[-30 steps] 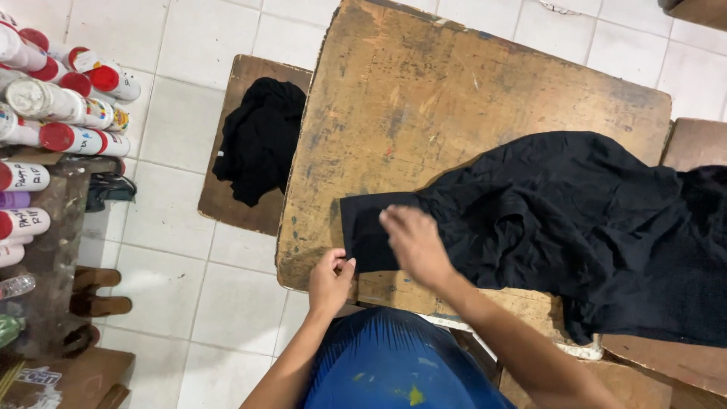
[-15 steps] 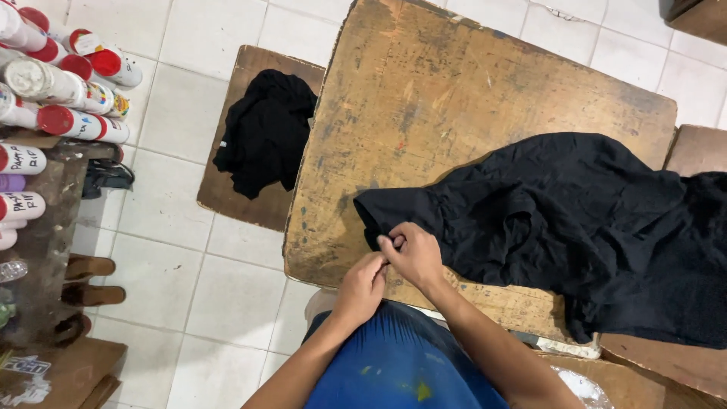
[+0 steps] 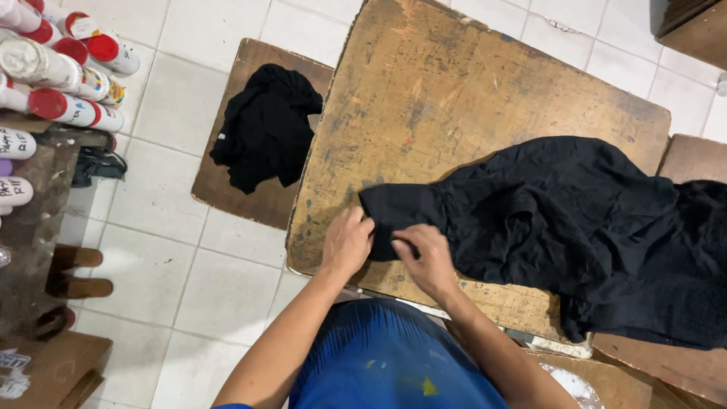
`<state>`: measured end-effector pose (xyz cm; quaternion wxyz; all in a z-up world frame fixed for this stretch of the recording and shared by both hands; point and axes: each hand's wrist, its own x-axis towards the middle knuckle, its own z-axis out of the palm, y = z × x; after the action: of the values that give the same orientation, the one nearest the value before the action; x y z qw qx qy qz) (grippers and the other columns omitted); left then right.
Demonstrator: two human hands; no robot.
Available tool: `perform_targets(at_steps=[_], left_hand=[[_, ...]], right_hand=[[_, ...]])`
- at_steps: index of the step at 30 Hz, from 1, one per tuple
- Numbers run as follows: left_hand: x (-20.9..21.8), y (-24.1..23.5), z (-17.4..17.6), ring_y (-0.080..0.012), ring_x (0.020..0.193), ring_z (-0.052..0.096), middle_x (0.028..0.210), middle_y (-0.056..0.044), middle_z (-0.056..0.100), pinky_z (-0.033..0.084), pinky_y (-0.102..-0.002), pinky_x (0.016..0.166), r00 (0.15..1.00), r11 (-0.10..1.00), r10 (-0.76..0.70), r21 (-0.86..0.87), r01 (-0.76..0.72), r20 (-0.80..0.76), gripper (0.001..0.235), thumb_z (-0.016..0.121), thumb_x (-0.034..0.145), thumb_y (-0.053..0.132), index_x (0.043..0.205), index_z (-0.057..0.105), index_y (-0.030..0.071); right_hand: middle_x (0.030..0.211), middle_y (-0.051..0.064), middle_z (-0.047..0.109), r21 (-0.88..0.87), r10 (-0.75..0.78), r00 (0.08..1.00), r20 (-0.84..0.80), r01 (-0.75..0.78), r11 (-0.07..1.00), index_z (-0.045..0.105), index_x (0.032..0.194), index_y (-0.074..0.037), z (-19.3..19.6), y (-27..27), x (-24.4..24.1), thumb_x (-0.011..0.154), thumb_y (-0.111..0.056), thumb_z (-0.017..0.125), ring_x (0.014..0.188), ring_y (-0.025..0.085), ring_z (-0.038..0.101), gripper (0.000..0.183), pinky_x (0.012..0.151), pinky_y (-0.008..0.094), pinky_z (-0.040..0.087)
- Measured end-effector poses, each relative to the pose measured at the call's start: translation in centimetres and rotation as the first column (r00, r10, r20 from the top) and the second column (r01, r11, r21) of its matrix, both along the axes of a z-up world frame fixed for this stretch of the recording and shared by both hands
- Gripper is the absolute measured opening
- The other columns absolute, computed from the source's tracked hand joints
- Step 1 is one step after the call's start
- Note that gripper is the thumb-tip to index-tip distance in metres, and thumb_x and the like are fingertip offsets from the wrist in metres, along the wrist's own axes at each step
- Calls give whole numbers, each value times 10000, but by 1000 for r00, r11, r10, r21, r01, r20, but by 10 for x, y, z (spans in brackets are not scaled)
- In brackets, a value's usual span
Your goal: The person irons the sleeve of a black jacket on a wooden table, then folds the sleeve and places the jacket on a nearby stool. The person repeats the process with another black jacket, ironing and folding its sleeve.
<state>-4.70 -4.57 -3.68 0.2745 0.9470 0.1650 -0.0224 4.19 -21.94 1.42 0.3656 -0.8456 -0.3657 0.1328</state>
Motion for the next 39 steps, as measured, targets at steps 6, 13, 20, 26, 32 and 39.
perform_targets(at_steps=[6, 13, 20, 26, 32, 39], left_hand=[[-10, 16, -7, -391, 1434, 387, 1265, -173, 605, 360, -486, 1180, 928, 926, -342, 220, 306, 149, 347, 785, 807, 201, 1079, 725, -5], [0, 29, -67, -406, 1301, 523, 1042, -192, 678, 305, -523, 1226, 821, 842, -528, 261, 472, 216, 265, 722, 779, 232, 915, 742, 5], [9, 25, -102, -333, 1135, 567, 1108, -125, 642, 407, -503, 1100, 685, 720, -693, 279, 636, 226, 534, 664, 696, 177, 1214, 662, 47], [5, 28, -79, -332, 954, 593, 877, -108, 577, 464, -513, 1002, 646, 712, -699, 380, 590, 307, 142, 579, 863, 130, 959, 661, 64], [2, 22, -103, -270, 792, 533, 796, -59, 517, 493, -438, 824, 617, 681, -729, 416, 603, 298, 66, 566, 876, 162, 848, 601, 113], [-4, 12, -96, -290, 765, 505, 783, -57, 463, 456, -434, 742, 708, 760, -647, 314, 568, 284, 104, 571, 790, 98, 892, 587, 107]], right_hand=[[1282, 108, 606, -121, -240, 765, 598, 382, 916, 707, 1265, -176, -19, -102, 65, 810, -149, 801, 1262, 331, 550, 465, 1035, 480, 400], [981, 157, 687, -152, -747, 655, 114, 755, 638, 681, 1246, -30, -46, -180, 125, 1009, -322, 763, 878, 285, 690, 385, 758, 397, 532], [865, 71, 695, -259, -695, 579, -427, 657, 708, 757, 1085, -127, -15, -149, 124, 945, -218, 710, 819, 156, 674, 173, 750, 316, 573], [773, 72, 658, -202, -514, 857, 28, 509, 837, 756, 999, -145, -7, -135, 136, 948, -252, 742, 785, 243, 655, 119, 738, 383, 531], [1071, 52, 654, -348, 81, 986, 144, -26, 937, 707, 1095, -176, -7, -45, 157, 911, -265, 692, 1138, 288, 589, 206, 979, 437, 455], [910, 47, 639, -509, 349, 937, 31, -286, 812, 636, 943, -169, -19, -28, 176, 831, -319, 701, 1017, 293, 634, 198, 904, 459, 482]])
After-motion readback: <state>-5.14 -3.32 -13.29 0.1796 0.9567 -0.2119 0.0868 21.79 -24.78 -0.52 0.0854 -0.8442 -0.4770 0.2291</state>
